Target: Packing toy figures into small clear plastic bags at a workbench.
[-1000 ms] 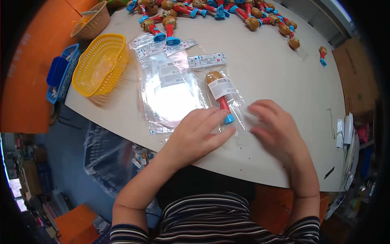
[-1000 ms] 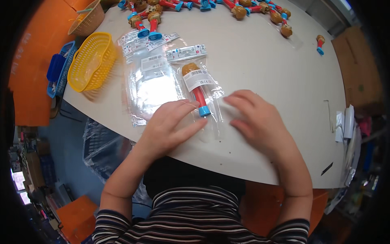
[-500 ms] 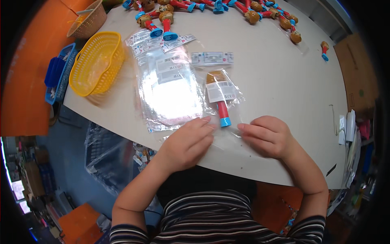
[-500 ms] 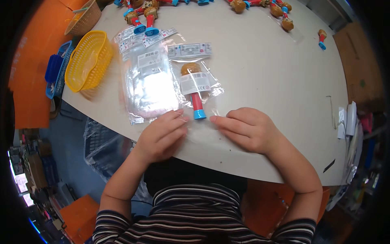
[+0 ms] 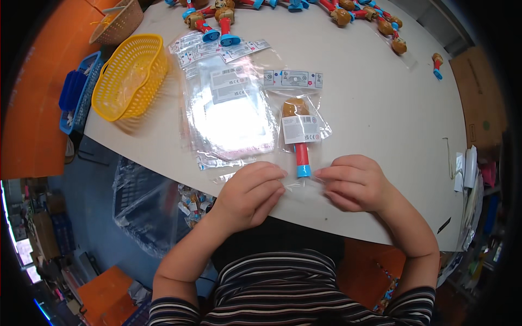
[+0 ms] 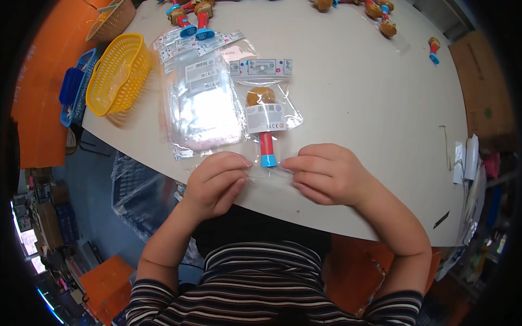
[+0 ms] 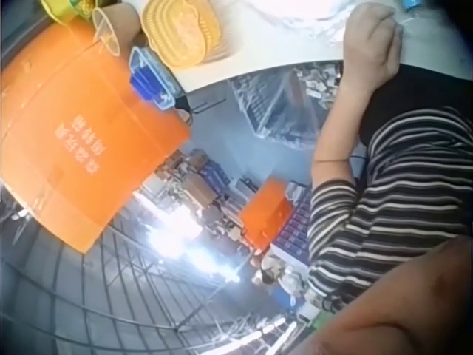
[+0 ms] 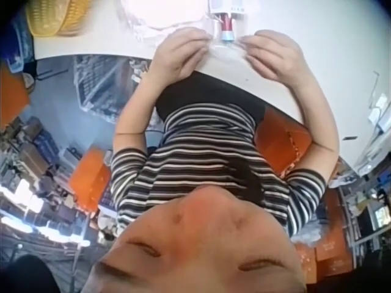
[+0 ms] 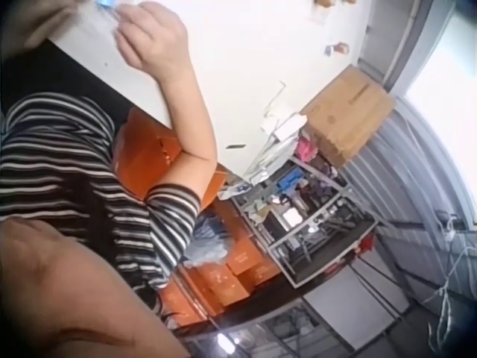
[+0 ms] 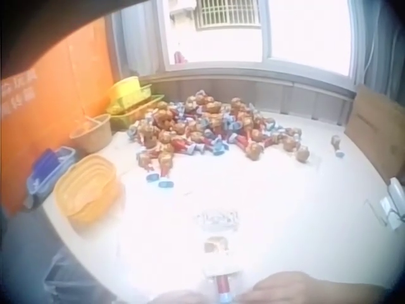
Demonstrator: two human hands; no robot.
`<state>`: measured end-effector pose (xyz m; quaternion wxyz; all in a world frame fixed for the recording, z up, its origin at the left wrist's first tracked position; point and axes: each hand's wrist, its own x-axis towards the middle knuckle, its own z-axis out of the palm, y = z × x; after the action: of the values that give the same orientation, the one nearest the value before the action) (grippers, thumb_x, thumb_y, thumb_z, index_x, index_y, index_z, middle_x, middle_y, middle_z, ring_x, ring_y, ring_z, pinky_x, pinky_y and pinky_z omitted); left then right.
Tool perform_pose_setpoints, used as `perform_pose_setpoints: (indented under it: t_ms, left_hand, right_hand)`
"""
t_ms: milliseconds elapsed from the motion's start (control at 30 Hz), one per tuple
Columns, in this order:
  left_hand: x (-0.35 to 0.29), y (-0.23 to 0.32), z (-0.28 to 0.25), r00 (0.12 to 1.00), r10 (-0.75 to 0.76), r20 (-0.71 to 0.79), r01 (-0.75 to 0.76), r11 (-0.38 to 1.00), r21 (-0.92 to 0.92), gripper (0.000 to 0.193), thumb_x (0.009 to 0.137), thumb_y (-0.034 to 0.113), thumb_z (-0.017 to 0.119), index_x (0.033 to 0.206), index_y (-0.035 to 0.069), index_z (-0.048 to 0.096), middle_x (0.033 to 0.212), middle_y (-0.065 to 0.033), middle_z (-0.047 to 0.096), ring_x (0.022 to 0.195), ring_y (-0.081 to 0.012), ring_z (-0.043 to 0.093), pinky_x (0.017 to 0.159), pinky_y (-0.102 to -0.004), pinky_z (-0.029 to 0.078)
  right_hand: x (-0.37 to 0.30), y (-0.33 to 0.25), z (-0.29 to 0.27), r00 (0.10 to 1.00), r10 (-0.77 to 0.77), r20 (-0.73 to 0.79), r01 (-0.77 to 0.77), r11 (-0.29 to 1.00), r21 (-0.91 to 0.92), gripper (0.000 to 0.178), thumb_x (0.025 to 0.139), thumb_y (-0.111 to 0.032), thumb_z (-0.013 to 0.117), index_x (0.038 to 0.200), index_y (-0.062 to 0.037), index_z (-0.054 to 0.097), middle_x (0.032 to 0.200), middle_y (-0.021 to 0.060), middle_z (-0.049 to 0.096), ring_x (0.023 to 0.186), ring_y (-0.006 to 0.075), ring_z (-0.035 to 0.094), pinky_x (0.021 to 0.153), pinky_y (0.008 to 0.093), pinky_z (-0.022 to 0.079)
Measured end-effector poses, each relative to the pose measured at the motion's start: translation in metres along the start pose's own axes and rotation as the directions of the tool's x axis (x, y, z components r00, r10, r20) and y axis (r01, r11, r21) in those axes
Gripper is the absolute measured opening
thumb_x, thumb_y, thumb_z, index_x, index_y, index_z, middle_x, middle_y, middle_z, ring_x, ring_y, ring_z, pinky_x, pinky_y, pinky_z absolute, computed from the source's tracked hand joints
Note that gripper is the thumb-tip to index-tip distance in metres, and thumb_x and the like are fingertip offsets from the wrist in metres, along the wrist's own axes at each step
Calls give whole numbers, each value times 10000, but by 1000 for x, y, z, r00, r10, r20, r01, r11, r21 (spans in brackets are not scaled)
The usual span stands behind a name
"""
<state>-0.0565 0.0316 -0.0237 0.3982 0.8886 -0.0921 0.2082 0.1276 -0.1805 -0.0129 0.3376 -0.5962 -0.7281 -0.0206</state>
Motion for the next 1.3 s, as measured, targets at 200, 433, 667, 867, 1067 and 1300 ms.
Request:
perform_pose_setpoints:
  t_ms: [200,433,667,867,1067,1300]
  left_hand:
    - [-2,0,-1,999,-44,-2,44,997,-58,103,826,27,690,908,1,634,977,-124,630,918,-316,609,823,-386,492]
    - [0,9,0,968,-252,-14,252,967,-37,51,857,58,645,861,15,617,901,-119,597,841,-317,558,762,-392,450]
    - [9,20,5,920,-390,-37,391,919,37,109,849,69,641,776,12,584,788,-119,546,778,-316,533,713,-399,429]
    - [16,23,15,904,-423,-63,427,885,183,138,824,83,667,741,17,579,768,-126,530,743,-316,537,678,-399,453]
    - [21,34,2,796,-594,-117,575,802,-159,113,860,79,709,889,-18,659,824,-78,620,758,-154,584,672,-273,474]
    - [7,22,5,805,-581,-118,550,806,-217,105,892,43,683,957,-39,678,847,-89,667,713,-123,607,659,-257,494]
  right_hand:
    - [-3,-3,-3,967,240,87,-255,919,301,122,759,-37,703,747,-63,584,950,84,684,774,250,614,693,355,510]
    - [16,-10,-19,771,532,350,-636,677,371,130,883,-120,629,789,-41,588,848,73,636,706,203,557,644,315,464]
    - [38,-20,-24,430,725,538,-902,368,226,195,890,-163,620,794,5,597,676,39,613,611,96,539,565,263,438]
    - [41,-24,-21,323,750,577,-946,270,179,188,916,-152,613,813,5,610,643,16,607,590,78,547,551,241,438]
    - [32,-26,-32,408,730,548,-902,232,363,147,910,-146,673,877,-11,625,711,-3,618,643,53,546,579,222,435]
    - [36,-33,-25,600,731,324,-799,525,294,141,890,-139,707,923,-24,633,781,3,614,702,58,550,639,214,458]
